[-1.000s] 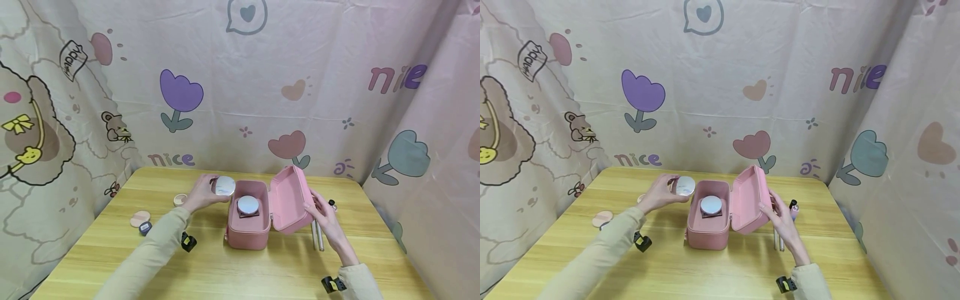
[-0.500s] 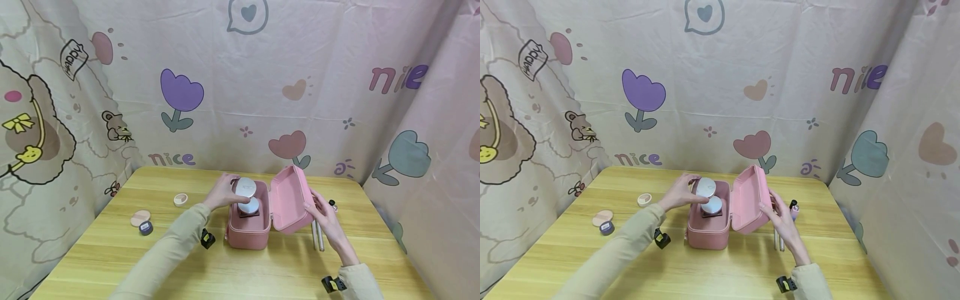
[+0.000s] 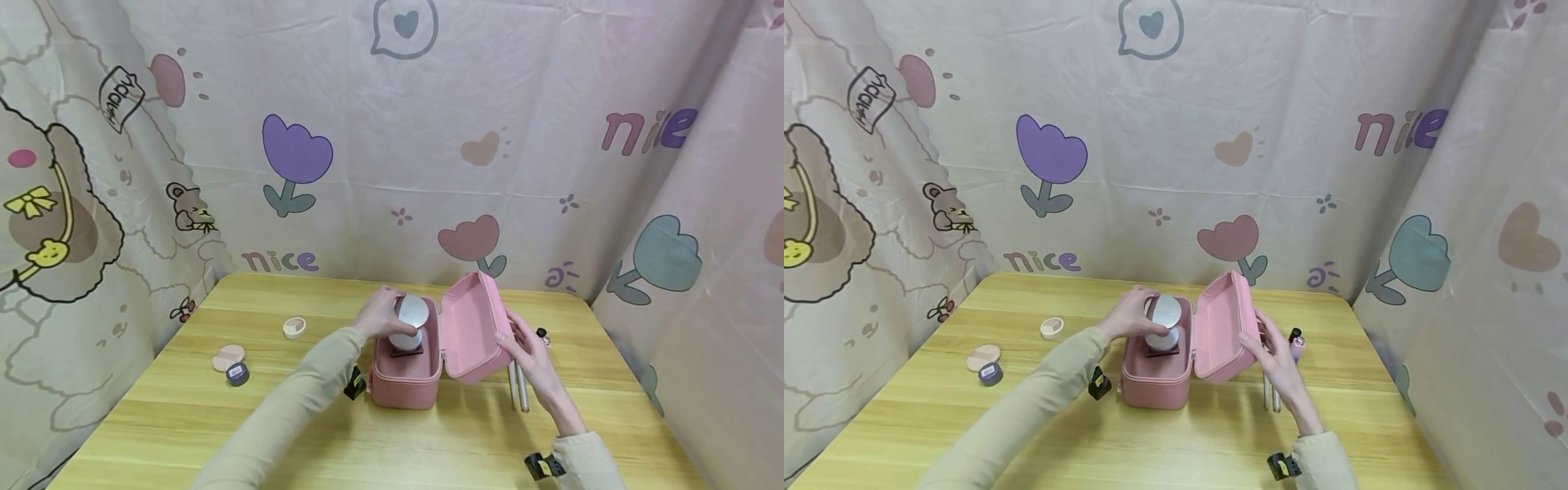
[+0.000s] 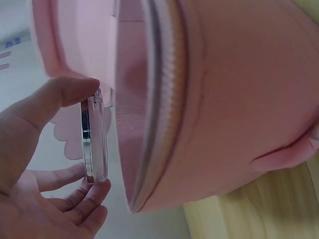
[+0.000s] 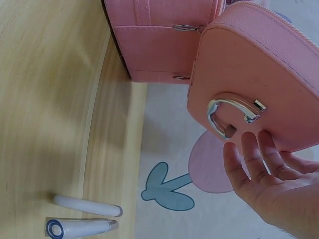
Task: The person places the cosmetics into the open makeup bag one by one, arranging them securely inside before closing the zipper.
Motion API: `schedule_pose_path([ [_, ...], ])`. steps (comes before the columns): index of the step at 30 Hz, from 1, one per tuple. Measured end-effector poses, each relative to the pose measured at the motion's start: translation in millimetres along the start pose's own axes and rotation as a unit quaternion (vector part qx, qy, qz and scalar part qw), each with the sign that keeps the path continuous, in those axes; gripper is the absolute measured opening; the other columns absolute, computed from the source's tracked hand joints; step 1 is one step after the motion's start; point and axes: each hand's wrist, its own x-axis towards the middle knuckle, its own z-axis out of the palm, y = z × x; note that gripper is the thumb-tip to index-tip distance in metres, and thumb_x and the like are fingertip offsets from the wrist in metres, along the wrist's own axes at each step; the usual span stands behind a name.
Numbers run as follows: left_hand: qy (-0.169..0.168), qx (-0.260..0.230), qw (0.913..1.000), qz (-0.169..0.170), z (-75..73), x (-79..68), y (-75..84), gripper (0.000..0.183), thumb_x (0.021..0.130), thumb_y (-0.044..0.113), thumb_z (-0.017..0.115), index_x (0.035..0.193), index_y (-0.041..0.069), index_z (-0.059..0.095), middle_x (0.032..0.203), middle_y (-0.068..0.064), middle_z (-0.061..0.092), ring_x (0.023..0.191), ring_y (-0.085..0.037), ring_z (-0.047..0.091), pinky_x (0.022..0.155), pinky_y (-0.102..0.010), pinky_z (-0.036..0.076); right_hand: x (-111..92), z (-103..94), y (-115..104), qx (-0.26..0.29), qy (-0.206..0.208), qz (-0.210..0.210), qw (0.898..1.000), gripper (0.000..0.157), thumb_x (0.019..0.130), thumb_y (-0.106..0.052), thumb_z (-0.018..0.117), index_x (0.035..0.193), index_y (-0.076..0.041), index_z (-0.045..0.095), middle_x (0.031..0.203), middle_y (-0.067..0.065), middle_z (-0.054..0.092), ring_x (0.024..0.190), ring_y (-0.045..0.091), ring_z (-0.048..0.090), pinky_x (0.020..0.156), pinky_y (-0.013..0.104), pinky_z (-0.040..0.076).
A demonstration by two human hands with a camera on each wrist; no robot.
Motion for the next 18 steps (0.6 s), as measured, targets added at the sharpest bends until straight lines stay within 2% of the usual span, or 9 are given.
schedule_pose_path([
  [4, 0.0, 0.049, 0.9988, 0.005, 5.2, 4.8, -0.3, 0.078, 0.064, 0.033, 0.093, 0.129, 0.0, 0.063, 0.117, -0.015, 0.066, 0.109, -0.028, 0.059, 0.099, -0.042, 0.051, 0.0, 0.2, 0.4, 0.001, -0.002, -0.002, 1.0, 0.058, 0.102, -0.011, 0.05, 0.156, 0.0, 0.03, 0.142, 0.033, 0.05, 0.11, -0.007, 0.057, 0.092, 0.009, 0.048],
  [9, 0.002, 0.093, 0.9957, 0.003, 11.6, 9.5, -2.5, 0.077, 0.064, 0.036, 0.093, 0.126, 0.002, 0.065, 0.115, -0.014, 0.066, 0.109, -0.029, 0.057, 0.102, -0.043, 0.047, 0.2, 0.6, 0.7, 0.003, -0.005, -0.003, 1.0, 0.058, 0.102, -0.011, 0.049, 0.156, 0.0, 0.03, 0.142, 0.033, 0.049, 0.11, -0.006, 0.058, 0.092, 0.01, 0.048],
  [18, -0.004, 0.123, 0.9922, -0.015, 22.3, 15.3, -9.2, 0.075, 0.065, 0.039, 0.092, 0.128, 0.009, 0.065, 0.121, -0.013, 0.064, 0.121, -0.033, 0.051, 0.112, -0.048, 0.04, 0.4, 0.7, 0.5, 0.006, -0.004, -0.002, 1.0, 0.057, 0.102, -0.011, 0.049, 0.156, 0.0, 0.03, 0.14, 0.033, 0.05, 0.109, -0.004, 0.059, 0.092, 0.012, 0.049],
])
